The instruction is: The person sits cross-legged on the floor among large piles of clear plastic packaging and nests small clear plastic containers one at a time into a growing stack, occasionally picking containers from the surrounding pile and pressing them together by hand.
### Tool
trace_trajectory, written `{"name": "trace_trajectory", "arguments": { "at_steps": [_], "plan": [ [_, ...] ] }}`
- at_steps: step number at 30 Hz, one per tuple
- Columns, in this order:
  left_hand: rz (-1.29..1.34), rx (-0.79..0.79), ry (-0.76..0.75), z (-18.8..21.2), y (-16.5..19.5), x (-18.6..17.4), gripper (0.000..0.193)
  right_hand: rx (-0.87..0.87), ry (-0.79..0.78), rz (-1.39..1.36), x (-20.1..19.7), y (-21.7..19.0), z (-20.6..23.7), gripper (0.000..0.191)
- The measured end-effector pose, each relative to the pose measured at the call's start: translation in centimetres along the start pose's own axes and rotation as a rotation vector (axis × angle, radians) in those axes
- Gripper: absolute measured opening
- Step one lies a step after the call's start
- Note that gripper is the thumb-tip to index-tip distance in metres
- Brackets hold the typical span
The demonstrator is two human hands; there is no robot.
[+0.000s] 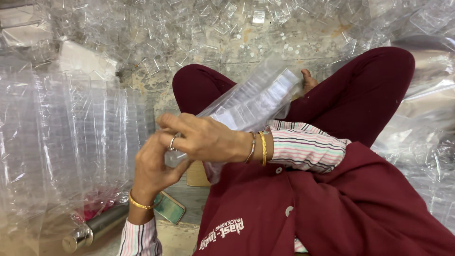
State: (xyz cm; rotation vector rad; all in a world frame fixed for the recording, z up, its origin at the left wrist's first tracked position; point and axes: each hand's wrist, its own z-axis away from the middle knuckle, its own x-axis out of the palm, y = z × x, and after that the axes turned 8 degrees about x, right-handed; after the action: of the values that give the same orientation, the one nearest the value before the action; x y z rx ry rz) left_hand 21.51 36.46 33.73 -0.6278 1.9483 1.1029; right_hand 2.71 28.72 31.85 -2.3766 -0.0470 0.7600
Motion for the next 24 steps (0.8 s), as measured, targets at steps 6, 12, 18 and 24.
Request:
{"name": "trace_trajectory", "arguments": {
  "at_steps": [6,12,18,24],
  "plan": [
    [0.100,-0.584,-0.032,1.9,-0.6,3.2,0.050,-0.016,-0.047,0.058,0.2,-1.2,0.1,0.021],
    [0.530,-0.680,0.124,5.3,-2.3,7.1,0.017,-0.058,-0.078,0.043,1.5,-1.4,0.9,0.024],
    [1.202,-0.947,0.215,9.1,-2.9,12.4,0.036,-0.066,-0.118,-0.014,2.5,-1.6,1.8,0.028],
    [1.646,-0.638,0.121,11.5,-5.3,16.0,0.030,-0.064,-0.130,-0.098,2.9,-2.0,2.3,0.029]
  ]
}}
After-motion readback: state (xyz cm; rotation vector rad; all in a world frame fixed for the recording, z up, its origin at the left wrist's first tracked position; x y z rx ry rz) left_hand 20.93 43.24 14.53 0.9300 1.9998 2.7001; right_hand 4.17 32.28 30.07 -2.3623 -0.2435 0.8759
